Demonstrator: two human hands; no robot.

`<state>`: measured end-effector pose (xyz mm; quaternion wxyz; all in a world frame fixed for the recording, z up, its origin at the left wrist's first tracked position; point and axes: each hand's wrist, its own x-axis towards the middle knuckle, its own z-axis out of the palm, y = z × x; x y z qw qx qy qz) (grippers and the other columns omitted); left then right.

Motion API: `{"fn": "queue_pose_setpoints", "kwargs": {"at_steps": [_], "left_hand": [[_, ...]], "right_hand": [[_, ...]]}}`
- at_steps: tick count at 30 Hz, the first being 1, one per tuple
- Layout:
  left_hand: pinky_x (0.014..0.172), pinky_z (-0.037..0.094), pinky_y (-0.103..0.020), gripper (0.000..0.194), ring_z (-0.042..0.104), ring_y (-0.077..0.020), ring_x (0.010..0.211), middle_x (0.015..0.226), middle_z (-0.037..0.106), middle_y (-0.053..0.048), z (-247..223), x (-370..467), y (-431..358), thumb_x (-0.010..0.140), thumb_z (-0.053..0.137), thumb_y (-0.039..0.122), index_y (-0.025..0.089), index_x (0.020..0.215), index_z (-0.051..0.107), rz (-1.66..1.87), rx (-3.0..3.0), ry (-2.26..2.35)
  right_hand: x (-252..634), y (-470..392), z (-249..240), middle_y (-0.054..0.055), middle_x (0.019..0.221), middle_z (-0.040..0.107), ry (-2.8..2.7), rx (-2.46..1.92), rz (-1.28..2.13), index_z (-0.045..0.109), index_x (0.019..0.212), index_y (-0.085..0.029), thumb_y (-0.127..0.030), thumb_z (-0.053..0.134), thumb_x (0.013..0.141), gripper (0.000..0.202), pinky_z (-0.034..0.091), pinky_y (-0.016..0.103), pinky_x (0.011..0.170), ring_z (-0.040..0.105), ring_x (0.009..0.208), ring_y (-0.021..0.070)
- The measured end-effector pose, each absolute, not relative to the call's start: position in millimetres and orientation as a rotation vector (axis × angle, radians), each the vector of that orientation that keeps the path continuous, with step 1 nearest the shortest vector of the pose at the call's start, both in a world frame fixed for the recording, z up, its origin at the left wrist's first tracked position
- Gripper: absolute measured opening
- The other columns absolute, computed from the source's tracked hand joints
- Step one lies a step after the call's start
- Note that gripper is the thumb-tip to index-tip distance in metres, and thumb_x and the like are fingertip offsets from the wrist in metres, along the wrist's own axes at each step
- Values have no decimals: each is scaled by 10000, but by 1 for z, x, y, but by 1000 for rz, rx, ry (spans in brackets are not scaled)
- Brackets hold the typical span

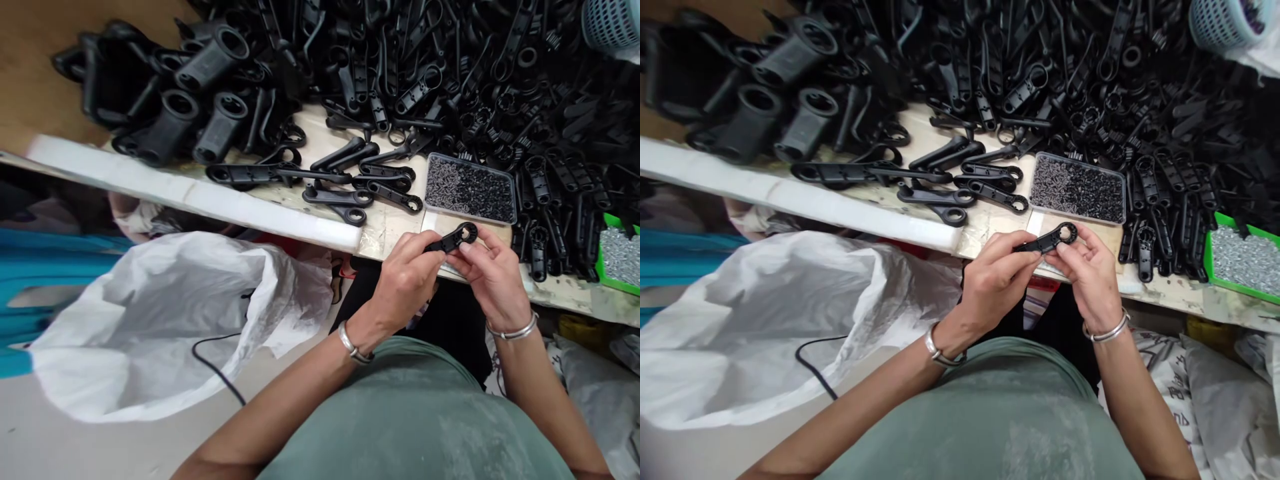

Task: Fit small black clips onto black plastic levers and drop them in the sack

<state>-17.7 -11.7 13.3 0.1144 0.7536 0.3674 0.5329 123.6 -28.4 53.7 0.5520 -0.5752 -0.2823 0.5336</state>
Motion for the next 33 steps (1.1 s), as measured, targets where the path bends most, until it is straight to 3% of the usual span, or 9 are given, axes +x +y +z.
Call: {"fn": "queue_pose_setpoints", "kwargs": {"at_steps": [9, 17, 23, 28, 33], "left_hand": [[753, 571, -268, 105, 616, -138, 861, 1015, 694, -69, 13, -14, -17, 864, 630, 81, 173, 880, 676, 1550, 2206, 1054], [752, 566, -258, 87, 633, -132, 855, 988, 696, -65, 12, -17, -17, 850, 648, 85, 168, 837, 669, 1571, 2116, 1081], [761, 572, -275, 99, 644, -138, 867, 1012, 691, -65, 14, -16, -22, 861, 629, 86, 179, 870, 660, 1571, 2161, 1087], [775, 580, -286, 138, 648, -152, 870, 1018, 688, -85, 14, -18, -27, 842, 639, 59, 173, 917, 656, 1595, 2246, 999], [771, 585, -305, 182, 667, -175, 887, 1040, 699, -85, 12, -20, -27, 831, 642, 51, 193, 939, 679, 1607, 2242, 963]], "right_hand": [[123, -19, 52, -40, 618, 638, -581, -1393, 1224, 654, 803, -139, -167, 773, 597, 240, 555, 185, 532, 587, 500, 70], [134, -25, 54, -20, 746, 683, -576, -1256, 1502, 671, 923, -166, -233, 809, 669, 296, 585, 192, 689, 658, 664, 81], [128, -29, 53, -25, 743, 662, -619, -1286, 1391, 664, 885, -167, -230, 783, 655, 266, 574, 207, 669, 624, 647, 82], [119, -31, 57, -48, 621, 608, -583, -1346, 1315, 630, 788, -179, -230, 727, 619, 201, 529, 209, 595, 559, 550, 81], [116, -36, 62, -55, 671, 604, -624, -1333, 1302, 643, 848, -203, -210, 683, 658, 194, 513, 219, 643, 547, 571, 86]]}}
